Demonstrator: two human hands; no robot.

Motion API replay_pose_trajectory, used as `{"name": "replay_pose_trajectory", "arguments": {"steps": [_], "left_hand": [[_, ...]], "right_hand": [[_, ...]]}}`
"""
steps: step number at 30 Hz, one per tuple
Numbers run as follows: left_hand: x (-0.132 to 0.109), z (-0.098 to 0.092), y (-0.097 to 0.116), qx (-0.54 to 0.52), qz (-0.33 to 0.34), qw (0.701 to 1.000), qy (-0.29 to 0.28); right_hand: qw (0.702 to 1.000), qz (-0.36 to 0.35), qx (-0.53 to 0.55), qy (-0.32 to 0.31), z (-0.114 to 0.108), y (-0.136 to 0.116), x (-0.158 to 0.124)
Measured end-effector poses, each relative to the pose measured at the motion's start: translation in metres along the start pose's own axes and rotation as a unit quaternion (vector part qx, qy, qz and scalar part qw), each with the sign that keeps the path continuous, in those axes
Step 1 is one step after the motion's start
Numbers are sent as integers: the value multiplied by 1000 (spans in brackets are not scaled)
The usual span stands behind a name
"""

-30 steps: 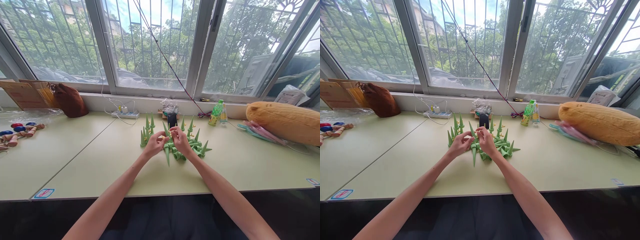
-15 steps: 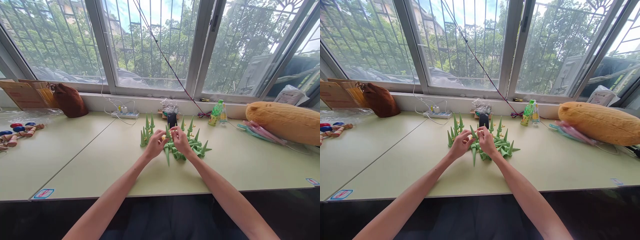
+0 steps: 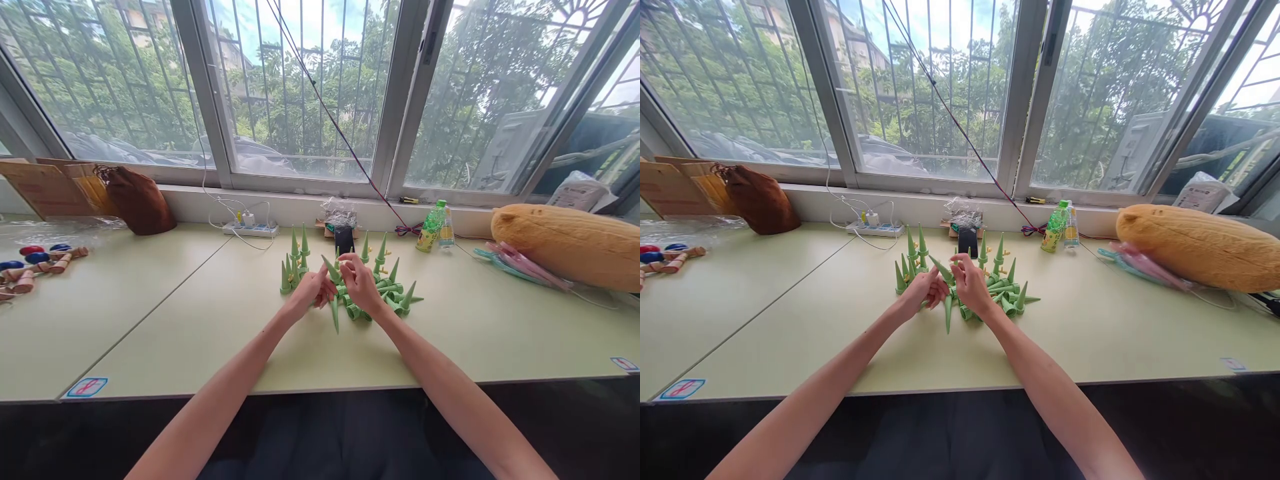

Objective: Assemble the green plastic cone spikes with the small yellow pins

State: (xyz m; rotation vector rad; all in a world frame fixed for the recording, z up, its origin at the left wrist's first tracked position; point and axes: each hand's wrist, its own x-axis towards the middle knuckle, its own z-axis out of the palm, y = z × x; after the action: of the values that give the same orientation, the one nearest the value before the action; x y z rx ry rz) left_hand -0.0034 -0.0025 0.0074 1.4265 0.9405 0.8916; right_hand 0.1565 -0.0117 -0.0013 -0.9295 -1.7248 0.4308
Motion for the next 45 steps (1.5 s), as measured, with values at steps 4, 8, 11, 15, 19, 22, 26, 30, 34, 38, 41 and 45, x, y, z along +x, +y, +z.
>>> {"name": "replay_pose_trajectory", "arguments": {"steps": [4,8,11,15,19,22,26,30,34,38,41,45], "left_hand": [[1,-2,-3,-14,-4,1000,-12],[-1,-2,-1,-15,7,1000,-6],[-3,-1,0,-3,21,1000,-11],[-3,0,-2,61,90,994,2],[-4,1,-3,98,146,984,35],[-5,3,-2,113,177,976,61],[-5,3,-3,123,197,969,82],[-3,3,-5,118,211,966,97],[-2,3,-7,113,213,965,102],[-3,5,-6,115,226,962,107],[-4,6,-5,119,235,959,107],[-3,7,-4,109,243,959,102]], "right_hand": [[1000,-7,-4,-9,2,4,0],[1000,2,-14,4,2,5,0],[1000,6,-16,20,2,3,1],[999,20,-7,26,1,0,2],[999,34,13,27,1,-2,2],[998,50,39,23,0,-2,2],[995,73,74,11,0,-3,2],[992,84,89,1,0,-3,2],[991,91,99,-6,0,-2,3],[990,93,105,-6,1,0,3],[989,91,113,-1,4,2,3],[988,94,120,6,6,4,3]]}}
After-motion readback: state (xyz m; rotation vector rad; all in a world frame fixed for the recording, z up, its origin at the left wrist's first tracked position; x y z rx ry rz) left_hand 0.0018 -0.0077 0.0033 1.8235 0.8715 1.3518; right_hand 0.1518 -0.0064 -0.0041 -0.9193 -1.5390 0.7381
